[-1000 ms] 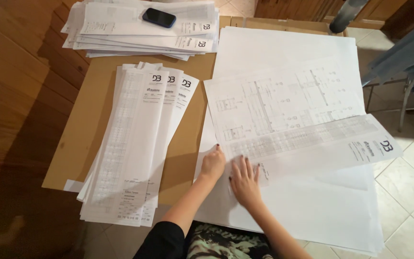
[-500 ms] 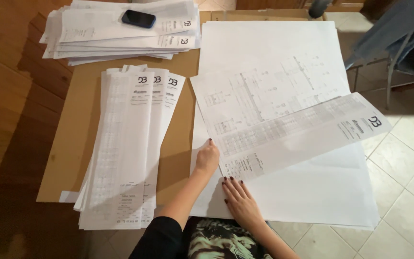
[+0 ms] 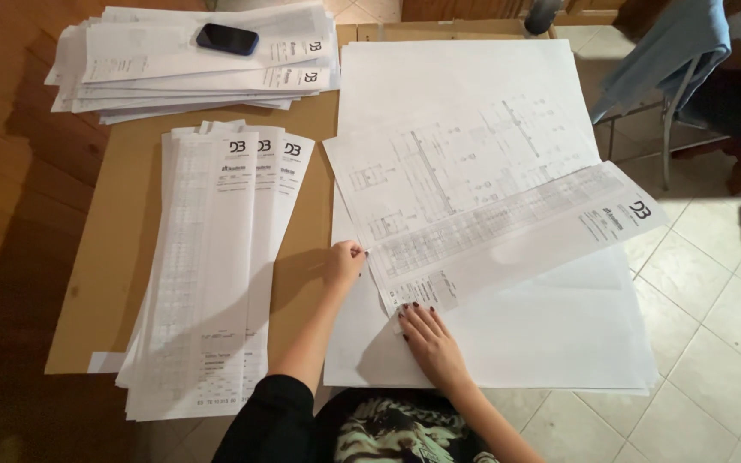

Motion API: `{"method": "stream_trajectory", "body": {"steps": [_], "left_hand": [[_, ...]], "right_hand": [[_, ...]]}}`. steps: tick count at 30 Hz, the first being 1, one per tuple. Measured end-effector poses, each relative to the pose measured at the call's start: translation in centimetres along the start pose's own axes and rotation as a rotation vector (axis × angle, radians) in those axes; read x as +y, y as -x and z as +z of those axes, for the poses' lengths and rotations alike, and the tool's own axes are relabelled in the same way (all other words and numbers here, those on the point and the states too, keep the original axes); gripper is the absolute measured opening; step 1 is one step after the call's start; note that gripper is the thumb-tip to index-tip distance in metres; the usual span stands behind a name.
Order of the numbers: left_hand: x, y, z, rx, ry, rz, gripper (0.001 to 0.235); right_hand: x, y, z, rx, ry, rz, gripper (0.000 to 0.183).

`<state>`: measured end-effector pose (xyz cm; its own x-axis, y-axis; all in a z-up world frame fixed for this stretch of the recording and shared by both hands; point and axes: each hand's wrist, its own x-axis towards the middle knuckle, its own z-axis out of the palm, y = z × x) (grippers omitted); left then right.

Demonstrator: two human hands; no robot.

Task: Folding large architectural drawings or blueprints on a table

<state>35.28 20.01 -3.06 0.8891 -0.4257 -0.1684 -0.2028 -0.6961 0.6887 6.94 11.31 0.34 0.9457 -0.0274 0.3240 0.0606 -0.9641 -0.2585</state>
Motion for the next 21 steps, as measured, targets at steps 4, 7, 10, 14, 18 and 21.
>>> {"method": "stream_trajectory", "body": {"steps": [4,7,10,14,18,21], "left_hand": [[1.6,0.2,-1.0,-0.103,0.075,-0.098,0.026],[2.4,0.0,-1.1,-0.118,0.119,-0.153,0.052],[2.0,-0.6,-0.4,-0.108,0.087,-0.165,0.050],[0.6,-1.2,0.7,-0.066,-0.011,-0.060,0.049],[0.7,-1.5,1.1,-0.070,-0.064,-0.047,0.039],[1.0,-1.5,0.9,-0.111,-0.151,-0.137,0.043]], "right_hand": [[0.1,0.0,-0.2,-0.001,-0.025,-0.007,0.044],[-0.1,-0.1,-0.4,-0.007,-0.034,0.005,0.045],[-0.2,-0.1,-0.6,-0.002,-0.033,0.014,0.044],[-0.3,-0.1,-0.6,0.027,-0.013,0.004,0.040],[-0.3,-0.1,-0.3,0.038,0.000,-0.002,0.039],[-0.4,-0.3,-0.6,0.035,-0.011,0.003,0.038]]}}
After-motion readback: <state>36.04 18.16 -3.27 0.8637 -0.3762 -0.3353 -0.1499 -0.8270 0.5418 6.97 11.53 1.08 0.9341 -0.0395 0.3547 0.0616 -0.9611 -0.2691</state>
